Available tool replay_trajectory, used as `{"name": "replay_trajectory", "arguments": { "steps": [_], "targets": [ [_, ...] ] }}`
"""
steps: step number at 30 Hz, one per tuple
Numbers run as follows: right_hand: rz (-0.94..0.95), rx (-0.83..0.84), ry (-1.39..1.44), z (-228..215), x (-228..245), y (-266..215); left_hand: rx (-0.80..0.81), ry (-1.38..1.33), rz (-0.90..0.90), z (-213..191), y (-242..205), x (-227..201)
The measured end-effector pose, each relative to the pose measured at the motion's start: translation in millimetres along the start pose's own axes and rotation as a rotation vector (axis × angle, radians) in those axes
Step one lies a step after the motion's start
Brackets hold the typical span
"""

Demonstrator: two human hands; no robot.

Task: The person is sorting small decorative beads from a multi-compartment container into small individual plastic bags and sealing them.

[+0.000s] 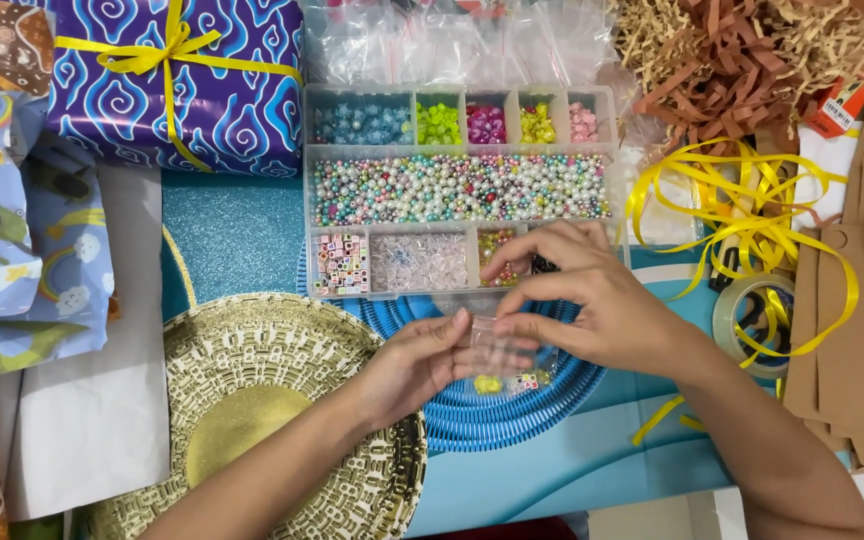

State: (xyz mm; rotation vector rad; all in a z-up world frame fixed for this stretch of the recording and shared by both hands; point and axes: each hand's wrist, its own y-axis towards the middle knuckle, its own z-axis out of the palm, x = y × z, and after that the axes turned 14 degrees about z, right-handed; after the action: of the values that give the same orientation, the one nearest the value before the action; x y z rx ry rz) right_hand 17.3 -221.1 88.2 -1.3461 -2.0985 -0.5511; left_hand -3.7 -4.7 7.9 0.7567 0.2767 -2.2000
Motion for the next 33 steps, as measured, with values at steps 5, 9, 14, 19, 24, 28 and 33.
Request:
{"name": "replay_trajectory", "arguments": {
  "steps": [5,9,14,19,24,28,33],
  "targets": [
    [0.002,-0.006,-0.02,5.8,-4.9,-1.3,-0.01,0.008,0.0,-10.3,-1.2,8.4],
    [0.004,0.004,-0.021,4.3,-4.3,-1.0,-0.003,0.019,0.0,-11.6,-1.4,8.2],
    [0.009,0.071,-0.022,-5.7,-5.8,3.0,-0.011,0.025,-0.009,-6.4,0.2,1.0],
    [0.205,-0.01,-0.301,-31.1,-39.1,43.9,-0.047,-0.015,-0.039,-4.6,0.5,-1.4],
    [0.437,-0.044,-0.548,-39.0,-61.0,99.2,-0.066,0.002,-0.052,-5.6,0.1,-1.5],
    [0.562,0.061,-0.607,-40.0,-59.0,113.9,-0.064,0.008,-0.056,-5.5,0.4,-2.2],
    [0.569,0.017,-0.469,-44.2,-61.9,113.0,-0.085,0.009,-0.075,-2.4,0.9,-4.9]
  ]
}}
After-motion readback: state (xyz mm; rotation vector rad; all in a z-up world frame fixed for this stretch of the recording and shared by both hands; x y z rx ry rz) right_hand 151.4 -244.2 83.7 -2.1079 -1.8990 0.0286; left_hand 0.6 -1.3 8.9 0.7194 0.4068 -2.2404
